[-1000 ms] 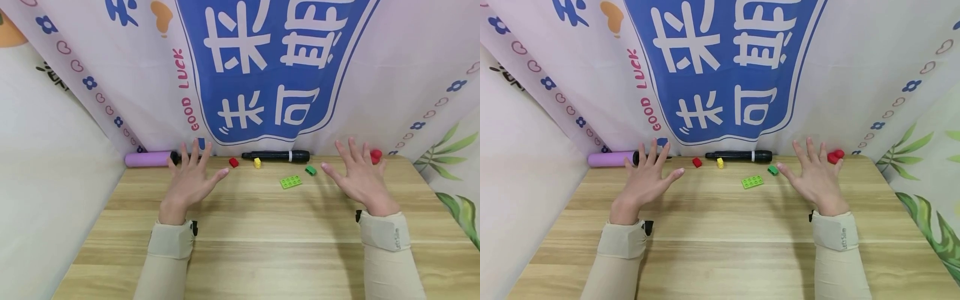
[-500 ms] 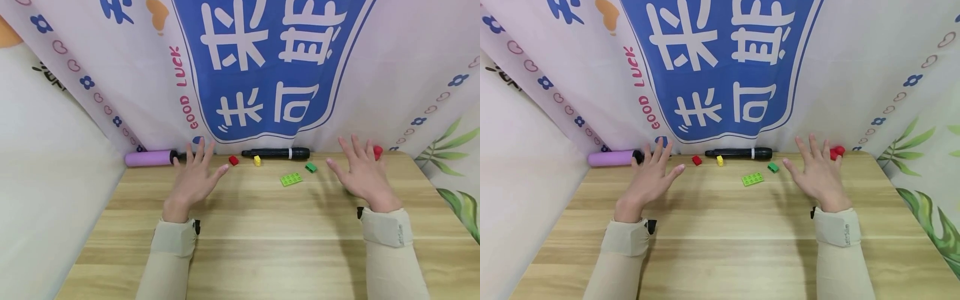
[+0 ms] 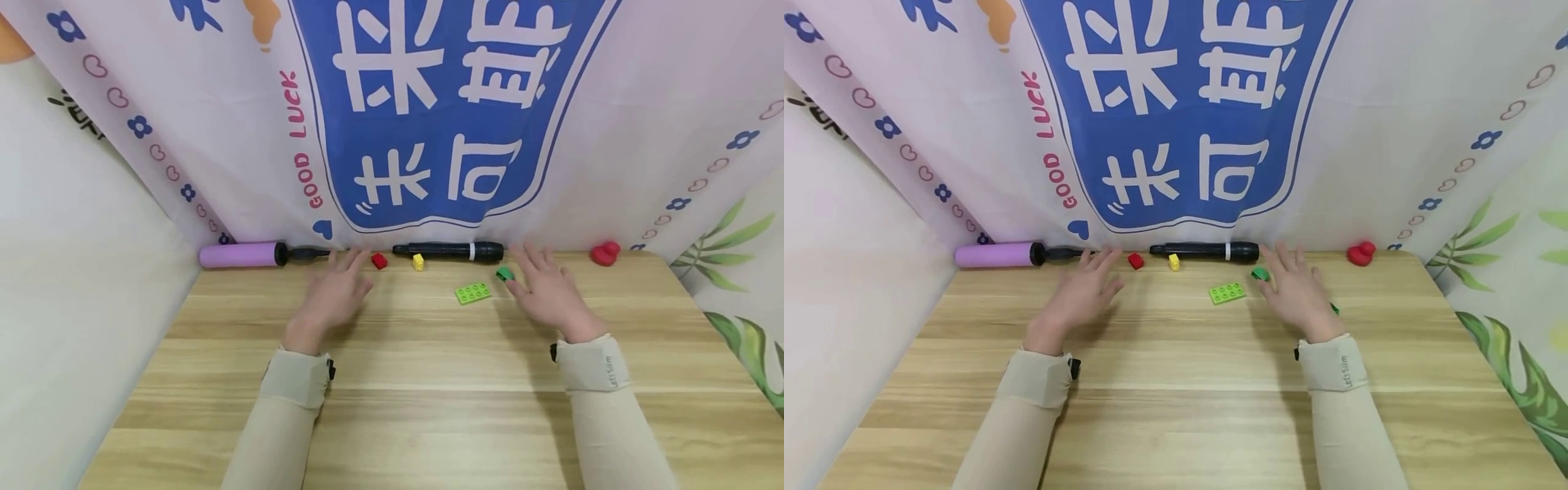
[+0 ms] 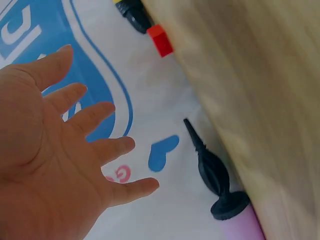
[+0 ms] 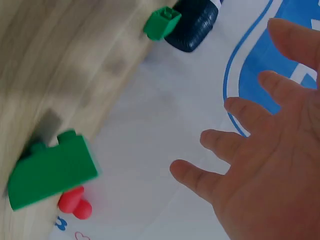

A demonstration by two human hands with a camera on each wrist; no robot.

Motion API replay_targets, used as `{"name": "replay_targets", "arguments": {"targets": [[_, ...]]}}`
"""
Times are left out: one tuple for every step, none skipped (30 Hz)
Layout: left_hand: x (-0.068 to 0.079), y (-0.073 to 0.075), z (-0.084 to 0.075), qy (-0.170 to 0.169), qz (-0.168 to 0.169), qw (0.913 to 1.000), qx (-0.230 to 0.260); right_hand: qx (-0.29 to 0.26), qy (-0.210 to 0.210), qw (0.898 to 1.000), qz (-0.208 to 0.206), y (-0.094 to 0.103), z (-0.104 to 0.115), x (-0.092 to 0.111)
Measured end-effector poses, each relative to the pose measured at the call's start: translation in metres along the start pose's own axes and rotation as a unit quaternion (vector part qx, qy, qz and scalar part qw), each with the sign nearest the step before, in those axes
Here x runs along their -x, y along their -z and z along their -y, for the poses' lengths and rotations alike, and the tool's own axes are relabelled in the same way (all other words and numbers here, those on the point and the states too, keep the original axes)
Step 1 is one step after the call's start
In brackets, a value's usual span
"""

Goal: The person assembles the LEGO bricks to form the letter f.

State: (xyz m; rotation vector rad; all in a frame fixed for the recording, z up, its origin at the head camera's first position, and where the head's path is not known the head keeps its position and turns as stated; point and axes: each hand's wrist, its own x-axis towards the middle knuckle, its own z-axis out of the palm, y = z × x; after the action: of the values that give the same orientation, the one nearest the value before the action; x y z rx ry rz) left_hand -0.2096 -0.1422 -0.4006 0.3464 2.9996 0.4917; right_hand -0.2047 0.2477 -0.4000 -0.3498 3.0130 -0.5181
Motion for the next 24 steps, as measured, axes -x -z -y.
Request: {"name": "replay_targets", "arguments": {"targets": [[-0.002,-0.002,-0.002,-0.001,0.004,1.0000,0.000,0.000,0.000,1.000,0.004,-0.001,0.000,0.000],[-0.004,-0.003,-0.004,-0.001,0.009,1.0000,0.000,0.000,0.000,1.000,0.008,-0.002,0.001,0.000],[-0.006,-0.005,-0.005,-0.003,0.012,0.9999,-0.001,0.000,-0.001,1.000,0.011,-0.004,0.001,-0.001],[-0.009,-0.007,-0.006,-0.005,0.014,0.9999,-0.002,0.002,-0.002,1.000,0.016,-0.006,0.002,-0.001],[-0.011,-0.009,-0.007,-0.007,0.014,0.9999,-0.004,0.005,-0.004,1.000,0.022,-0.008,0.003,-0.001],[-0.013,-0.011,-0.007,-0.009,0.016,0.9998,-0.006,0.008,-0.004,1.000,0.027,-0.010,0.004,-0.001],[-0.015,-0.013,-0.007,-0.011,0.017,0.9998,-0.008,0.011,-0.005,0.999,0.032,-0.012,0.005,-0.001],[-0.017,-0.015,-0.007,-0.013,0.018,0.9997,-0.011,0.016,-0.005,0.999,0.037,-0.015,0.007,-0.002],[-0.018,-0.017,-0.006,-0.015,0.019,0.9996,-0.013,0.021,-0.005,0.999,0.041,-0.018,0.007,-0.002],[-0.019,-0.019,-0.005,-0.014,0.022,0.9996,-0.015,0.027,-0.004,0.999,0.047,-0.023,0.009,-0.003],[-0.020,-0.021,-0.003,-0.014,0.026,0.9994,-0.017,0.032,-0.001,0.998,0.050,-0.026,0.010,-0.004],[-0.020,-0.023,-0.002,-0.013,0.031,0.9992,-0.019,0.037,0.001,0.998,0.052,-0.030,0.011,-0.004],[-0.021,-0.024,-0.001,-0.012,0.036,0.9991,-0.020,0.040,0.000,0.998,0.055,-0.033,0.012,-0.005],[-0.022,-0.025,0.000,-0.011,0.043,0.9988,-0.021,0.044,0.001,0.997,0.057,-0.036,0.012,-0.005],[-0.022,-0.026,0.000,-0.010,0.049,0.9985,-0.022,0.046,-0.001,0.997,0.060,-0.038,0.012,-0.005],[-0.023,-0.026,0.000,-0.010,0.055,0.9982,-0.024,0.047,-0.003,0.997,0.063,-0.038,0.012,-0.005],[-0.024,-0.026,0.000,-0.009,0.061,0.9978,-0.025,0.046,-0.007,0.997,0.066,-0.038,0.012,-0.005],[-0.025,-0.026,-0.001,-0.009,0.067,0.9973,-0.028,0.047,-0.009,0.997,0.067,-0.037,0.012,-0.004],[-0.026,-0.026,-0.002,-0.005,0.075,0.9968,-0.027,0.047,-0.011,0.996,0.069,-0.036,0.012,-0.003],[-0.027,-0.026,-0.003,-0.001,0.084,0.9961,-0.026,0.049,-0.010,0.997,0.066,-0.033,0.012,-0.003],[-0.028,-0.025,-0.004,0.004,0.093,0.9953,-0.026,0.049,-0.011,0.997,0.064,-0.031,0.012,-0.002],[-0.029,-0.025,-0.004,0.008,0.102,0.9944,-0.027,0.050,-0.010,0.997,0.061,-0.027,0.012,-0.001],[-0.031,-0.024,-0.005,0.013,0.111,0.9933,-0.027,0.051,-0.008,0.997,0.056,-0.024,0.012,-0.001],[-0.032,-0.024,-0.005,0.016,0.116,0.9927,-0.028,0.052,-0.007,0.997,0.051,-0.022,0.013,-0.002]]}}
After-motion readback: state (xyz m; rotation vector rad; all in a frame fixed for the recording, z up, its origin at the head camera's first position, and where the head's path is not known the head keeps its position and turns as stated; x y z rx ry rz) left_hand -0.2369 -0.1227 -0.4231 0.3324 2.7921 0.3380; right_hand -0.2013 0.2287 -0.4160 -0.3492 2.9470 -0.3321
